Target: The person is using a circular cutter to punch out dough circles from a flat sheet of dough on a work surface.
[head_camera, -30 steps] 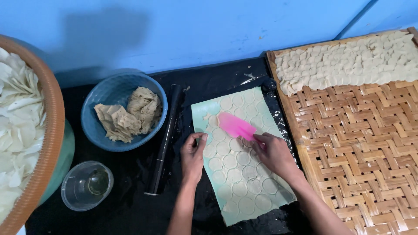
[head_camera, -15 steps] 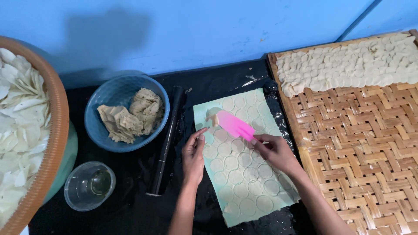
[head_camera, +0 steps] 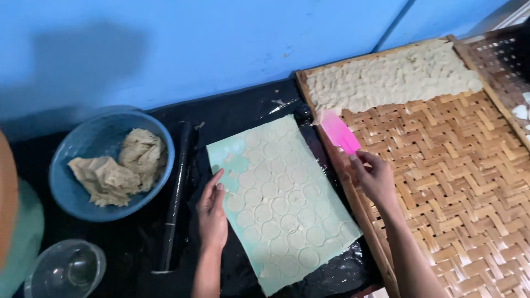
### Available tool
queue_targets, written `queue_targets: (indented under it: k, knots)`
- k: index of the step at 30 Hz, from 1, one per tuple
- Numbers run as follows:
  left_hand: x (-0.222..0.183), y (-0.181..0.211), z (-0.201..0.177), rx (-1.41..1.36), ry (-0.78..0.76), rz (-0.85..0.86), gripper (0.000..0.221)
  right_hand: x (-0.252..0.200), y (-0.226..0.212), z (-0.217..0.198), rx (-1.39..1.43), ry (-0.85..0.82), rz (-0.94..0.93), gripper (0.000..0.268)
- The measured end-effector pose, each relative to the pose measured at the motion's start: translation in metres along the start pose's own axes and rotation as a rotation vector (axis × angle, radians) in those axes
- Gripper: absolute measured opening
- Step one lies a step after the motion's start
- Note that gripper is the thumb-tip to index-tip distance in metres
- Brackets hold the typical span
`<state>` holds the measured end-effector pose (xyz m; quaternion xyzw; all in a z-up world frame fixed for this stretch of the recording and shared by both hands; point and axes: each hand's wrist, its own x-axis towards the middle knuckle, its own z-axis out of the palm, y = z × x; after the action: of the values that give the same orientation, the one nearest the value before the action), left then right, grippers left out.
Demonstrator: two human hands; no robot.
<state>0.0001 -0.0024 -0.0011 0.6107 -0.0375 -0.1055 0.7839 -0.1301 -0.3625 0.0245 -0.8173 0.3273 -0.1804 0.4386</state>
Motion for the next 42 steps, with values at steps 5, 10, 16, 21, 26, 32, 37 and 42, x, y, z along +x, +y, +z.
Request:
queue_targets:
  k: [5,10,16,21,26,32,37,42]
  knots:
    - [-0.001,-0.003,0.0,-0.049,-0.005,-0.005,0.039,0.026,0.031,-0.028,-0.229,0.202,-0.036,0.045]
    - [0.0,-0.003,0.001,-0.119,0.003,-0.048,0.042,0.044,0.026,-0.036,-0.299,0.19,0.077,0.045]
    - [-0.002,0.001,0.002,-0.144,-0.012,-0.056,0.042,0.05,0.022,-0.035,-0.197,0.14,0.003,0.044]
    - [-0.004,0.012,0.007,-0.161,-0.004,-0.098,0.042,0.048,0.028,-0.038,-0.431,0.152,0.022,0.039]
    - [-0.005,0.02,0.012,-0.1,0.01,-0.105,0.044,0.036,0.001,-0.034,-0.601,0.218,-0.132,0.035]
    - [-0.004,0.014,0.009,-0.245,-0.012,-0.058,0.058,0.011,-0.022,-0.029,-0.694,0.3,-0.183,0.032]
    - [-0.003,0.002,0.0,-0.311,0.015,-0.089,0.069,-0.029,-0.043,0.008,-0.531,0.198,-0.371,0.031]
    - [0.0,-0.017,-0.008,-0.309,-0.016,-0.096,0.059,-0.054,-0.077,0.053,-0.375,-0.071,-0.337,0.035]
